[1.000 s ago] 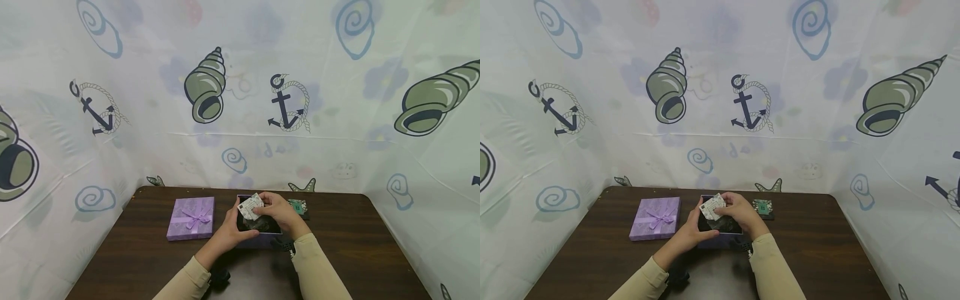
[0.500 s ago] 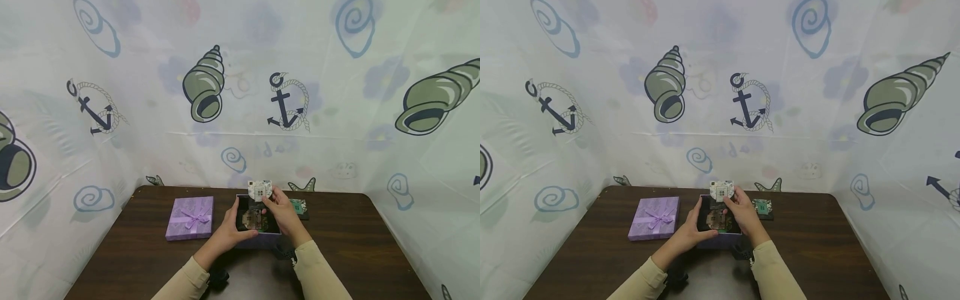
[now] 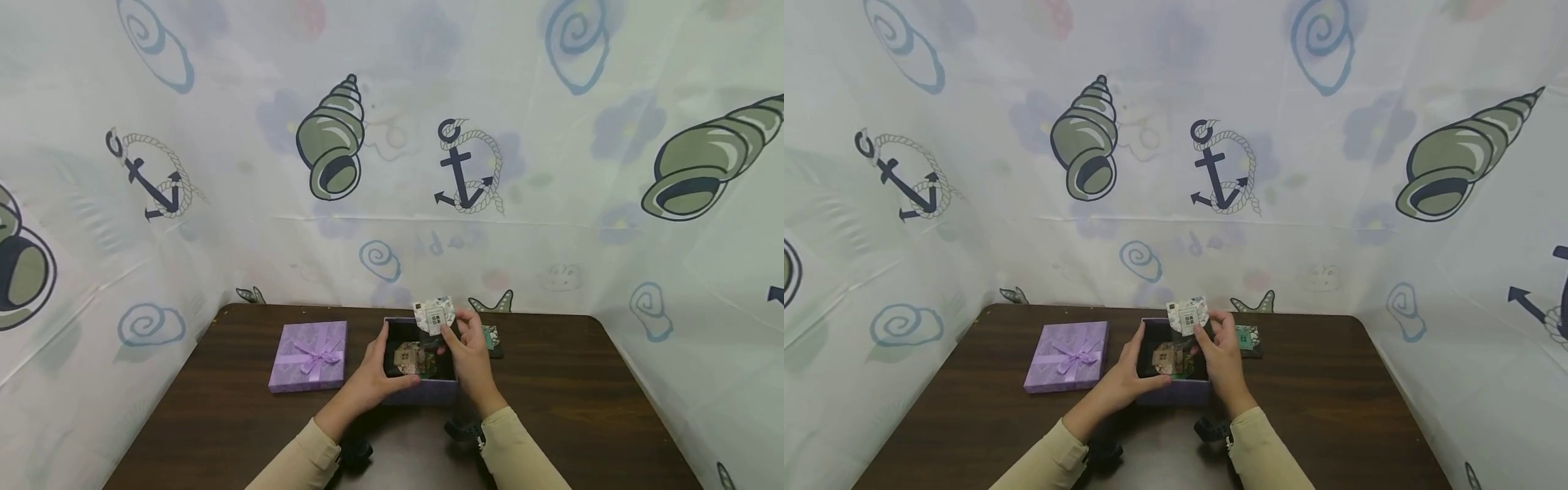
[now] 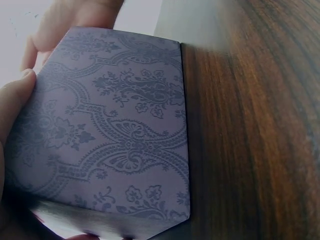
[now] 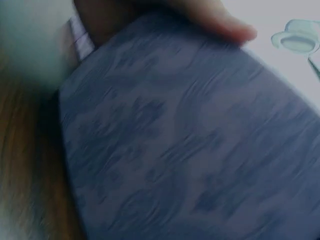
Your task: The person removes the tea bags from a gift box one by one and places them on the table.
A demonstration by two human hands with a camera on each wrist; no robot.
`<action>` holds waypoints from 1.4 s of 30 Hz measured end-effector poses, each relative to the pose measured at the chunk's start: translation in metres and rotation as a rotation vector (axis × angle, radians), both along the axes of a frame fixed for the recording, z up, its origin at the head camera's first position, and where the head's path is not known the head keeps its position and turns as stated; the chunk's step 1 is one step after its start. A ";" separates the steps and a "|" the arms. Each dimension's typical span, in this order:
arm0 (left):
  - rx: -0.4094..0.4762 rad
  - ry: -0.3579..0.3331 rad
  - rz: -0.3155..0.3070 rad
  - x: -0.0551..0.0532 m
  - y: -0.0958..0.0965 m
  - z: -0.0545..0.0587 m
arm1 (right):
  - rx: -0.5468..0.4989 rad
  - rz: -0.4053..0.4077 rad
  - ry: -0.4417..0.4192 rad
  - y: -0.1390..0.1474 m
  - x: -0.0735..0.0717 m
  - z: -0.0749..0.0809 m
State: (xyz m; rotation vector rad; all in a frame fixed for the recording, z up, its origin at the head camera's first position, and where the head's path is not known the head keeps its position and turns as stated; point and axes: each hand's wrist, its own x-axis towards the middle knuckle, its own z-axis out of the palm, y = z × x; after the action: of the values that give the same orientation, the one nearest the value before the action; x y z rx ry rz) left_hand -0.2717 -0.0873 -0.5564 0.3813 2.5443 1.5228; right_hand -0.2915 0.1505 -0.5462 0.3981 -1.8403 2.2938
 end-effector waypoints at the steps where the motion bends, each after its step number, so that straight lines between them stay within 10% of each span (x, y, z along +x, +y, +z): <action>1: -0.002 0.000 -0.001 0.000 0.000 -0.001 | -0.022 0.010 0.002 0.002 0.000 -0.004; 9: -0.011 -0.018 0.002 0.000 -0.002 -0.003 | -0.487 0.411 0.017 0.041 -0.013 -0.027; 13: -0.006 -0.021 -0.003 -0.001 -0.001 -0.002 | -0.615 0.459 0.009 0.066 -0.019 -0.039; 33: -0.012 -0.013 -0.006 0.000 -0.001 -0.001 | -0.465 -0.286 -0.005 0.154 -0.018 -0.046; 42: -0.016 -0.003 -0.007 -0.001 -0.001 -0.002 | -0.106 -0.617 -0.039 0.181 -0.016 -0.052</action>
State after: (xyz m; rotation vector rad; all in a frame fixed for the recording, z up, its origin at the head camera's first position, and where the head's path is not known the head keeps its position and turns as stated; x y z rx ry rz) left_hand -0.2723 -0.0884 -0.5587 0.3844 2.5485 1.4986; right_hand -0.3076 0.3320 -0.5984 -0.2107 -1.5563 1.9553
